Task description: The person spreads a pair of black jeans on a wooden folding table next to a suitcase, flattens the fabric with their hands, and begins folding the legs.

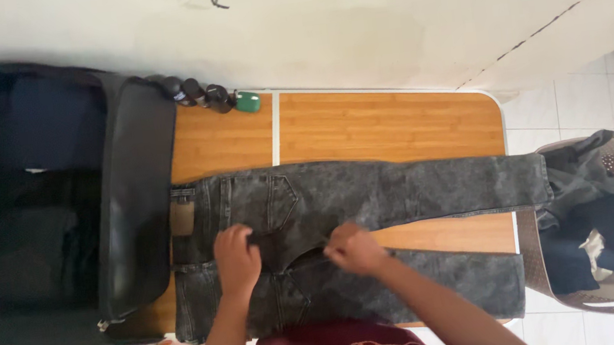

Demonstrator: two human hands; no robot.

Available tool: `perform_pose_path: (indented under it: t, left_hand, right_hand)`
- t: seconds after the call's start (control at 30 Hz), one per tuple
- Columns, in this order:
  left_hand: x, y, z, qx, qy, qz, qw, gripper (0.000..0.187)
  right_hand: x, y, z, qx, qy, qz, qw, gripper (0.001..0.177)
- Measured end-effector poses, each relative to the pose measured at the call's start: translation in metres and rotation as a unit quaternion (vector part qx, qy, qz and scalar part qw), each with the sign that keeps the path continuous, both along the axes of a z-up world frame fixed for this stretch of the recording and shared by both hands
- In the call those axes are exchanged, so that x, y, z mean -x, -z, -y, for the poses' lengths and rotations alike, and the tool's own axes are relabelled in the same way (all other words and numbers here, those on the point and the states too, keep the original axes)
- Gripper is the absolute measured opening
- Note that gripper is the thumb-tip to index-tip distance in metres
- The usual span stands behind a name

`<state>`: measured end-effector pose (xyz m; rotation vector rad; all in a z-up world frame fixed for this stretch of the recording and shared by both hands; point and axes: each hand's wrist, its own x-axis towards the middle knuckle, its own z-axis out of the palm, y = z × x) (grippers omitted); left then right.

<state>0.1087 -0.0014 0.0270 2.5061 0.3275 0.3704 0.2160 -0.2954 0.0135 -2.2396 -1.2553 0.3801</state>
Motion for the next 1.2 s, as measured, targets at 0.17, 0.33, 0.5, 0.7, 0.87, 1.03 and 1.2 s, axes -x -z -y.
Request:
perform_pose_path:
  t: [0.17,0.33,0.5,0.7,0.87,1.03,1.2]
  left_hand:
    - [0.068,0.011,-0.016,-0.112,-0.083,-0.071,0.988,0.051]
    - [0.094,0.028,-0.019,-0.120,-0.121,-0.173,0.970,0.080]
    - [0.079,0.028,-0.030,-0.080,-0.034,-0.293,0.952,0.098]
    - [0.047,0.013,-0.055,-0.087,0.065,-0.371,0.922,0.105]
    - [0.031,0.014,-0.060,-0.085,0.093,-0.376,0.918,0.111]
    - [0.038,0.014,-0.074,-0.065,0.122,-0.349,0.927,0.113]
    - [0.037,-0.004,-0.082,-0.020,0.135,-0.319,0.938,0.109]
  right_hand:
    - [0.071,-0.015,-0.039,-0.122,0.074,0.063,0.988,0.039]
    - [0.084,-0.017,-0.060,0.148,0.117,-0.055,0.980,0.047]
    - [0.051,-0.029,-0.078,0.031,0.162,0.080,0.983,0.090]
    - [0.043,-0.025,-0.085,-0.010,0.267,-0.087,0.960,0.048]
    - [0.043,-0.011,-0.110,0.138,0.210,-0.189,0.949,0.052]
    - [0.008,0.029,-0.093,0.033,0.137,-0.150,0.979,0.037]
    - [0.004,0.018,-0.086,-0.074,0.146,-0.217,0.962,0.026]
